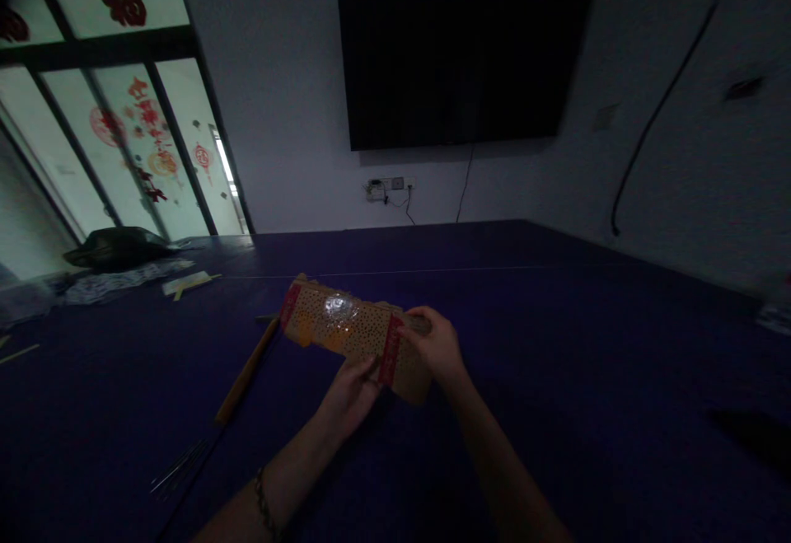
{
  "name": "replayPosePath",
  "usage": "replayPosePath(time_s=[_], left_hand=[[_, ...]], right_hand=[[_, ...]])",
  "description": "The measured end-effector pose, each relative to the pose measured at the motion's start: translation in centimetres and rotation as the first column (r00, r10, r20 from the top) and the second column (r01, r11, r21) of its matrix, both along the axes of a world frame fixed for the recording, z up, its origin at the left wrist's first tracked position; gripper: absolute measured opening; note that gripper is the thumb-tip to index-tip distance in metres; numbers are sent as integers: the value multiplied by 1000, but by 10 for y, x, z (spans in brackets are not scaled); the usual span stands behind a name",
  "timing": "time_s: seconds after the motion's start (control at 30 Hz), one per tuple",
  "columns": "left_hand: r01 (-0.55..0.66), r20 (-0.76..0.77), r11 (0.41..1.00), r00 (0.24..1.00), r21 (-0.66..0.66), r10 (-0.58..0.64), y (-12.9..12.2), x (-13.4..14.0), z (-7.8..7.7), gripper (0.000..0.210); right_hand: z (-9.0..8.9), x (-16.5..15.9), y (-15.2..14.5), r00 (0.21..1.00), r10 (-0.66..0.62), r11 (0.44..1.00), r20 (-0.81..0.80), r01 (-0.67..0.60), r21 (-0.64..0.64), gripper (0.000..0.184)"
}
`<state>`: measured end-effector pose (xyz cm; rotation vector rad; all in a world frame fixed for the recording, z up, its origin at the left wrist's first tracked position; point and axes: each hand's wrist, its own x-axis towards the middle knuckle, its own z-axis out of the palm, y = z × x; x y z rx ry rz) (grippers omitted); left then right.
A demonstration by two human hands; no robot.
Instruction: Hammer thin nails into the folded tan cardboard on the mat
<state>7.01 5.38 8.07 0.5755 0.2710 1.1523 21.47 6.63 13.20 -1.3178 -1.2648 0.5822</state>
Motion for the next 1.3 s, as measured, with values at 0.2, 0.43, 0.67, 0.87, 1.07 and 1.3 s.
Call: replayPosePath(time_s=[0.2,0.43,0.67,0.87,1.07,1.3], left_hand=[[-127,-44,982,992,-140,122,-2,7,-1,27],[-177,-26,960,984,-218,175,-12,16,-8,30],[-244,-126,912,969,-331,213,-22,19,-13,21],[-194,-334,904,941,-381,61,-53,-6,-43,14],[202,-786,972,618,122,-30,-74,-40,-41,14],[405,-783,673,395,618,481,-34,-49,-42,41]], right_hand=[[4,0,-3,998,56,998,25,-55,-41,22],[3,5,-2,989,127,977,-77,-138,-162,21],[-21,5,5,968,200,948,-150,-230,-219,20],[-61,6,1,954,270,909,-130,-297,-291,17],[-101,26,2,967,243,929,82,-207,-308,10],[-114,30,-2,864,227,960,449,-121,-252,16]])
